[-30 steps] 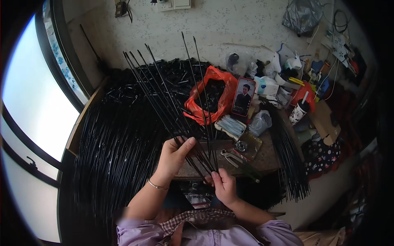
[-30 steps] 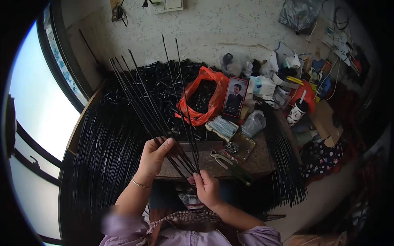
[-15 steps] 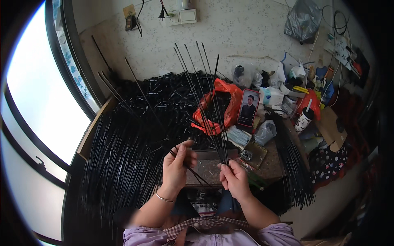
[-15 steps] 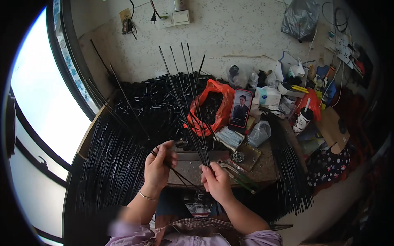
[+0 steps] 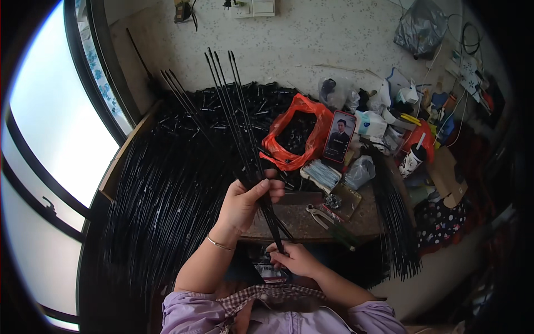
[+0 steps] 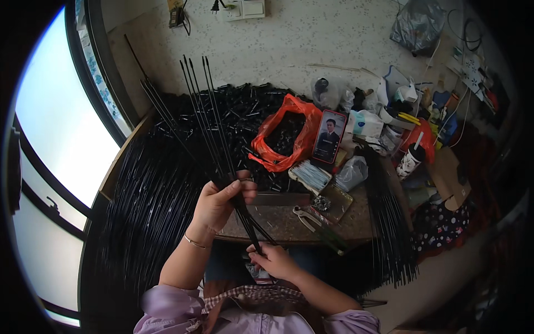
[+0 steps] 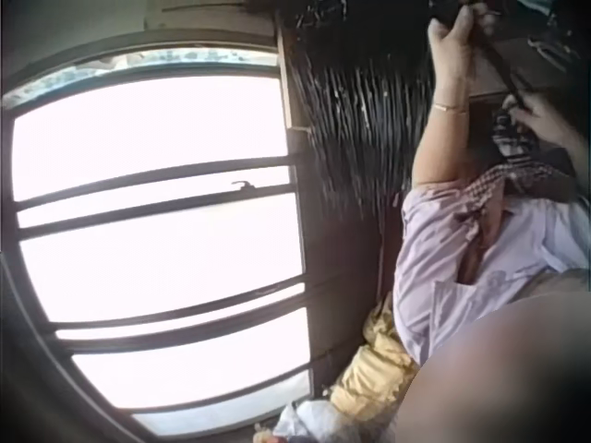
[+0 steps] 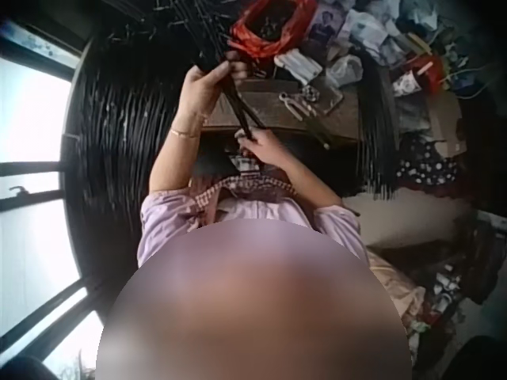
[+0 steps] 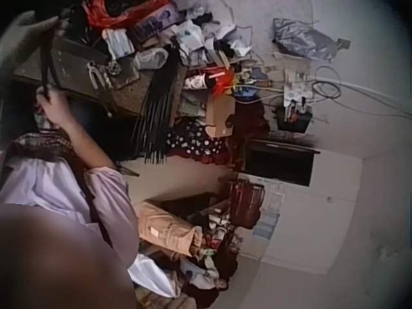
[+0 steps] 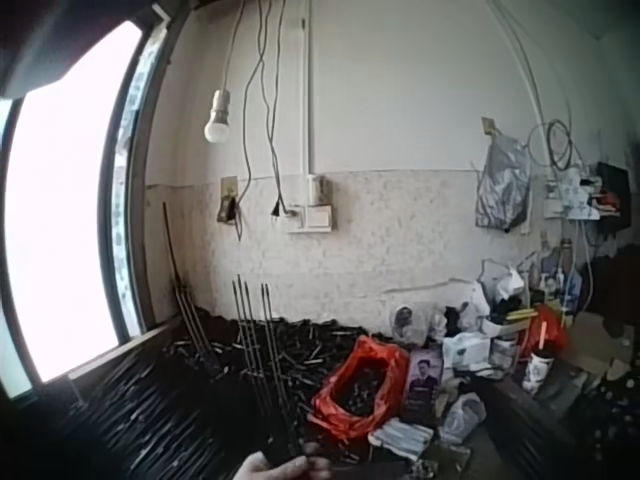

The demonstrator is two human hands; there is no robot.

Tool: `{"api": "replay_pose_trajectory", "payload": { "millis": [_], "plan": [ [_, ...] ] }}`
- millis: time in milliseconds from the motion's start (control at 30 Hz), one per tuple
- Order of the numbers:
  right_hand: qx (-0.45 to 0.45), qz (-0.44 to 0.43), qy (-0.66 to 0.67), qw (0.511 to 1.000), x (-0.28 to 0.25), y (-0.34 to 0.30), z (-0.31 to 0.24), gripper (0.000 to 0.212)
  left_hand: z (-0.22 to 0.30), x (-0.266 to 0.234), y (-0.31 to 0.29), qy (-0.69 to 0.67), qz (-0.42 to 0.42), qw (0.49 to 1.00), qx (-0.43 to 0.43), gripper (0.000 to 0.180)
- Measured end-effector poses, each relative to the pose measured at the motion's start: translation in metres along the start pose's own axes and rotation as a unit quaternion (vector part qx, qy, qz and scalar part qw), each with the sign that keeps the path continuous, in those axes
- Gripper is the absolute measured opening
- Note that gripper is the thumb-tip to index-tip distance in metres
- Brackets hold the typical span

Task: Bundling and trimming black plastic wires at a manufacturing workstation.

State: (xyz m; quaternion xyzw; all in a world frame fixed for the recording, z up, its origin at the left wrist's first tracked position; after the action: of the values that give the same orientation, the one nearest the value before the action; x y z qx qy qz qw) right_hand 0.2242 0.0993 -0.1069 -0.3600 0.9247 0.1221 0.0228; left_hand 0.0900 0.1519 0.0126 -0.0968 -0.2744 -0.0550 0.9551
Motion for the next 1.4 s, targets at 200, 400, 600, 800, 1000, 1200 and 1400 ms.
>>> {"api": "replay_pose_trajectory", "payload": {
  "millis": [200,400,600,800,1000,1200,1400],
  "plan": [
    [-0.034,0.204,0.111,0.972,-0.045,0.004,-0.001,0.038,-0.022,0.0,-0.008,0.129,-0.098,0.986,-0.05,0.021],
    [0.141,-0.009,0.656,0.741,-0.025,0.037,0.015,0.061,-0.084,0.018,-0.032,0.511,-0.284,0.793,0.17,0.021],
    [0.127,0.24,0.294,0.917,-0.086,0.112,0.045,0.06,-0.133,-0.023,-0.013,0.552,-0.194,0.785,0.205,0.022],
    [-0.004,0.148,0.236,0.961,-0.089,0.114,-0.012,0.086,-0.152,-0.06,0.015,0.647,-0.034,0.727,0.228,0.051],
    [-0.093,-0.145,0.298,0.939,-0.044,0.032,-0.056,0.1,-0.12,-0.053,0.006,0.694,0.112,0.69,0.173,0.097],
    [0.109,0.401,0.126,0.901,-0.096,0.049,0.062,0.05,-0.146,-0.028,0.006,0.728,-0.251,0.576,0.275,0.053],
    [0.183,0.18,0.436,0.863,-0.055,0.098,0.091,0.045,-0.153,-0.03,0.002,0.7,-0.328,0.56,0.298,0.035]
  ]
}}
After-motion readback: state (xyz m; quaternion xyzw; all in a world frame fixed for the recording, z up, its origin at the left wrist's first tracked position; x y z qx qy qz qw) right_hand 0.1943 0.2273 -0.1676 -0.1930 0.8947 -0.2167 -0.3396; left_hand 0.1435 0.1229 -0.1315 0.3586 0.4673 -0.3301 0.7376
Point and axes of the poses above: each hand's wrist, its own y-axis towards the middle knuckle, its own x-axis out of the palm, z = x × y, the point moved 6 cm from there along y, towards the middle knuckle, and after that the axes turned 14 degrees about -x, right-handed, at the moved point
